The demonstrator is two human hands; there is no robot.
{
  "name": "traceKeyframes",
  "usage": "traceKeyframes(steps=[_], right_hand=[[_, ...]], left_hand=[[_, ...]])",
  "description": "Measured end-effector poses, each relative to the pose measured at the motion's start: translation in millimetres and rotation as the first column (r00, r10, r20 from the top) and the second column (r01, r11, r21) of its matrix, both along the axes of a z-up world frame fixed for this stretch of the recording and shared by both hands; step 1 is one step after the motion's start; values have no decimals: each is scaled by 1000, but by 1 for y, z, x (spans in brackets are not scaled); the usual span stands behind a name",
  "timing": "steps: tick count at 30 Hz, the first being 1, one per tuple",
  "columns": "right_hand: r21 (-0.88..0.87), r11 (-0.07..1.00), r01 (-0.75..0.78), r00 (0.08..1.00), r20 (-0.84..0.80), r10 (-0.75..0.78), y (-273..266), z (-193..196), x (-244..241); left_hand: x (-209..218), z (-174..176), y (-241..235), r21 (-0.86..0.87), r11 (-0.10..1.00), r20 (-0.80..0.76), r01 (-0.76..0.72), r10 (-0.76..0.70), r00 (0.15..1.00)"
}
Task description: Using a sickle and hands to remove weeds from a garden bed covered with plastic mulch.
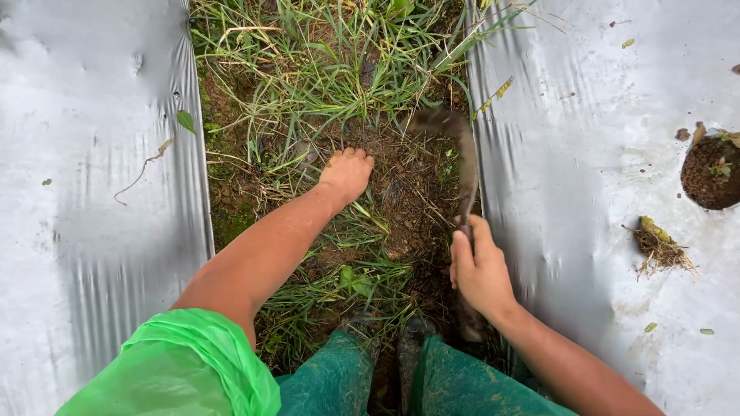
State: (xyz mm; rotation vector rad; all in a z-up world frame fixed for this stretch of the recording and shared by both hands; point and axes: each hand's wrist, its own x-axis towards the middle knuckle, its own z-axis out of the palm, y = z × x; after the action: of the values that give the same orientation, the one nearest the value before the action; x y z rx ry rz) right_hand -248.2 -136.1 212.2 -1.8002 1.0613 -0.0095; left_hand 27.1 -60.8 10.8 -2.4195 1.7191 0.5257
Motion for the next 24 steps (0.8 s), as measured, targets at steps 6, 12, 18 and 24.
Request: traceKeyframes(steps=[6, 12, 18, 24], right_hand=[[-61, 996, -67, 998, 18, 68, 9, -27, -6], [91, 986, -138, 973, -175, 152, 10, -14, -20], [-88, 996, -28, 1000, -17, 26, 0, 20, -19], [-22, 992, -128, 992, -1, 128, -11, 46, 5]], left_hand=[[-6, -2, 2, -20, 1000, -27, -23, 23, 999], [-7, -5, 16, 17, 997, -71, -76, 77, 994], [-87, 44, 80, 40, 986, -312, -164, 169, 935], [-84, 149, 81, 87, 984, -172, -156, 169, 970]])
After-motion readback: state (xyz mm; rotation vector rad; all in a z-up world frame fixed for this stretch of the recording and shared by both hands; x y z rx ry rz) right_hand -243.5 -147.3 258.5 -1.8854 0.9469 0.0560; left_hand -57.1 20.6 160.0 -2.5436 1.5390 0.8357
